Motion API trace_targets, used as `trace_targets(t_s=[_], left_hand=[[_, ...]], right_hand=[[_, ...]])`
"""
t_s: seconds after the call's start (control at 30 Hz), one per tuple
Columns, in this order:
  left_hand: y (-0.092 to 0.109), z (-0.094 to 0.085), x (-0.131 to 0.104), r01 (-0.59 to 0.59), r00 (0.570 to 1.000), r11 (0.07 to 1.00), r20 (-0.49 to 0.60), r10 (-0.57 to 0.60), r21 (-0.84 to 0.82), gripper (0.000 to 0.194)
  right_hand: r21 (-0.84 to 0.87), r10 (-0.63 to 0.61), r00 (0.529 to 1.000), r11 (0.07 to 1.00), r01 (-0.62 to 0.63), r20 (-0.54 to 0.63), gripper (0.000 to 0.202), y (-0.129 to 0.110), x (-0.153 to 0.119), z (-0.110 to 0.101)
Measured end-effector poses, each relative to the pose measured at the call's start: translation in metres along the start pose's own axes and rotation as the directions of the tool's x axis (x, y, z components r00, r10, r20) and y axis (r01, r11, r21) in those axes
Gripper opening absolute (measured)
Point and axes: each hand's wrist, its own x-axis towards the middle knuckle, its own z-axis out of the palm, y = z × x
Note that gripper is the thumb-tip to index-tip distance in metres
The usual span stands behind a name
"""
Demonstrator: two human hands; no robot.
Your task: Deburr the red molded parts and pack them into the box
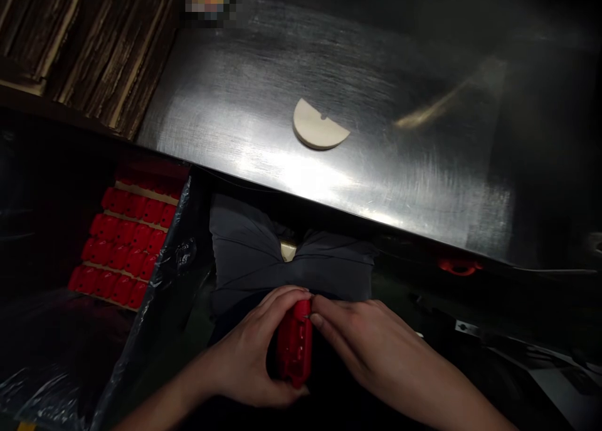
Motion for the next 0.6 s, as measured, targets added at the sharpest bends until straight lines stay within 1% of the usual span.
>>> trace_targets(t_s=[0.13,0.2,0.33,0.4,0.5,0.6], left_hand=[[0.002,0.000,0.001,-0.012,1.000,1.000,-0.024,0.013,0.013,0.124],[0.005,0.000,0.003,-0.011,1.000,1.000,-0.028,0.012,0.029,0.123],[0.008,-0.001,0.005,-0.029,0.999,0.997,-0.037,0.031,0.074,0.123],[0.008,0.000,0.006,-0.035,0.998,0.994,-0.038,0.040,0.104,0.123],[0.008,0.002,0.006,-0.032,0.999,0.988,-0.027,0.036,0.154,0.124],[0.008,0.004,0.007,-0.024,1.000,0.981,-0.006,0.026,0.194,0.126]], right_hand=[[0.054,-0.034,0.999,0.998,0.035,-0.007,0.032,0.006,-0.002,-0.004],[0.093,-0.039,0.998,0.995,0.043,-0.040,0.031,0.009,-0.003,-0.004],[0.274,0.032,0.993,0.962,0.001,-0.115,0.028,0.015,-0.004,-0.002],[0.333,0.062,0.984,0.943,-0.004,-0.166,0.028,0.019,-0.004,0.002],[0.341,0.077,0.967,0.940,0.010,-0.243,0.025,0.025,-0.005,0.008],[0.348,0.041,0.961,0.936,0.059,-0.272,0.017,0.028,-0.006,0.013]])
